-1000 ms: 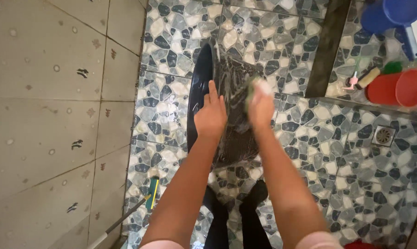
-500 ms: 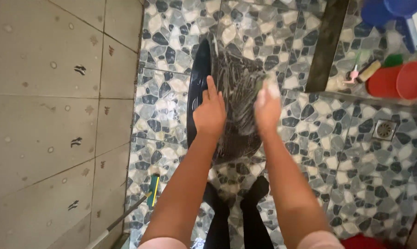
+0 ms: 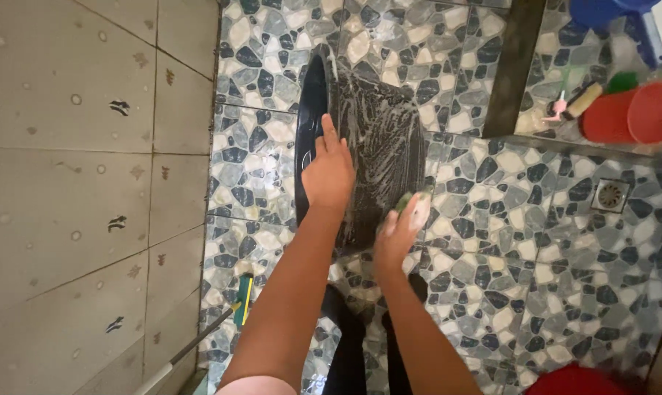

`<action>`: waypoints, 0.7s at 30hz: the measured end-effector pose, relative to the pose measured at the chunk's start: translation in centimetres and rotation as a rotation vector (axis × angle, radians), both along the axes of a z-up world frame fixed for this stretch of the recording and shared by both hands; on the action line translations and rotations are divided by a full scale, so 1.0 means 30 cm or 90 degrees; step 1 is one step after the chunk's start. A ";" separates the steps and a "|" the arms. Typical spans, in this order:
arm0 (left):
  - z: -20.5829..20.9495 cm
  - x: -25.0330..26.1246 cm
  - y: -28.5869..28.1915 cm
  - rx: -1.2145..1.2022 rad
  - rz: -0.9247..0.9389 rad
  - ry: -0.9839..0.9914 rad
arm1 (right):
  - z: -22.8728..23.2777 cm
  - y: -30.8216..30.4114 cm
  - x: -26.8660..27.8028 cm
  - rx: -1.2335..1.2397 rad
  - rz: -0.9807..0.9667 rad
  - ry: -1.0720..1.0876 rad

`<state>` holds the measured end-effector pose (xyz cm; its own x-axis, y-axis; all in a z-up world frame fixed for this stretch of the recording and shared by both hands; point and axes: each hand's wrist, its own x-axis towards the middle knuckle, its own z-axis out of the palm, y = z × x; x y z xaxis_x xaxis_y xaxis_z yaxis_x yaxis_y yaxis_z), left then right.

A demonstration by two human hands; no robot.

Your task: Washing a large black bucket using a sponge and soapy water in a bathroom.

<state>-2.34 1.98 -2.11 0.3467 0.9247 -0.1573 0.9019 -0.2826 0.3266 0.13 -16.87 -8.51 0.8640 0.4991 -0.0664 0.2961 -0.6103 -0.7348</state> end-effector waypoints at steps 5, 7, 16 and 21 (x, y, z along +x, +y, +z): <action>0.023 -0.049 -0.079 0.030 0.044 -0.060 | -0.044 0.257 0.293 -0.044 0.146 -0.122; 0.039 -0.078 -0.117 0.067 0.056 -0.115 | -0.062 0.381 0.376 -0.080 0.234 -0.182; 0.064 -0.068 -0.168 0.040 -0.060 -0.318 | 0.103 0.493 0.445 -0.155 0.260 0.064; 0.053 -0.050 -0.148 0.041 -0.079 -0.323 | 0.170 0.498 0.436 0.114 0.239 -0.020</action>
